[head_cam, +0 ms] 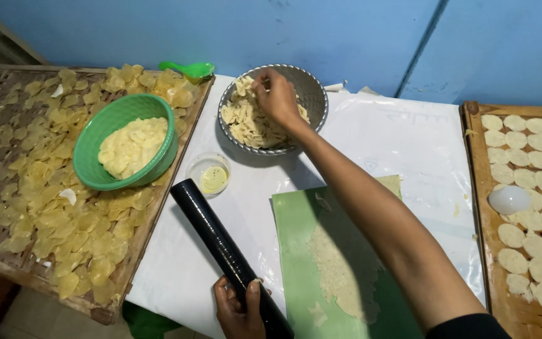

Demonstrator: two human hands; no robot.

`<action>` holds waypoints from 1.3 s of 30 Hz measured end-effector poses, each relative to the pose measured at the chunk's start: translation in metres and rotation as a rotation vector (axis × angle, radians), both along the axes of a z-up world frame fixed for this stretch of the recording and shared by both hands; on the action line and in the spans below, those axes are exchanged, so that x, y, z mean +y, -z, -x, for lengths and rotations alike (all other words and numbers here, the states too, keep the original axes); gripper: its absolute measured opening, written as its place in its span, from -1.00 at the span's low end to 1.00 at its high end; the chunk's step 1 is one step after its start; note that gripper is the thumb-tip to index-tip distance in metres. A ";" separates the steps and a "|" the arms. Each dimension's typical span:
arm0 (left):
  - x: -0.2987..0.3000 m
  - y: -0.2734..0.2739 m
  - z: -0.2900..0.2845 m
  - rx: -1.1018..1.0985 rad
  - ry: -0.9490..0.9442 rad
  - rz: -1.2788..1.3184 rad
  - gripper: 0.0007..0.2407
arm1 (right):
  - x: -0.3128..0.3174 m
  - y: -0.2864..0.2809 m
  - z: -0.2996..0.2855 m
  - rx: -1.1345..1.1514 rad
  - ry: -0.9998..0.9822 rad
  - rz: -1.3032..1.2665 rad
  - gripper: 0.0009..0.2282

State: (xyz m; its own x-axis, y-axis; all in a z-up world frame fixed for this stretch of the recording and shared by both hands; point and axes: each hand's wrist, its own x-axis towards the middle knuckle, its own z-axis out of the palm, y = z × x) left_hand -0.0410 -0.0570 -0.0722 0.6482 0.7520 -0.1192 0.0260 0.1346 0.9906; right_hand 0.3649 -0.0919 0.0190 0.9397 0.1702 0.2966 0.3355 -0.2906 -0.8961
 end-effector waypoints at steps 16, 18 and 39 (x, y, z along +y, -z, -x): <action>0.003 0.004 -0.001 -0.031 0.027 -0.053 -0.68 | -0.034 -0.043 0.069 0.003 -0.176 0.303 -0.59; 0.001 0.003 0.000 -0.017 0.010 -0.070 -0.67 | -0.031 -0.017 0.056 -0.364 -0.143 0.433 -0.92; 0.007 0.006 0.001 -0.019 0.057 -0.133 -0.65 | -0.028 -0.007 0.077 -0.327 -0.143 0.388 -0.83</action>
State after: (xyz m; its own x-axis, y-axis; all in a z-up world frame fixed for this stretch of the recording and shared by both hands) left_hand -0.0424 -0.0501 -0.0783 0.6916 0.7222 -0.0081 0.0106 0.0011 0.9999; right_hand 0.2883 -0.1202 0.0264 0.7679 0.4455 0.4603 0.6402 -0.5113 -0.5733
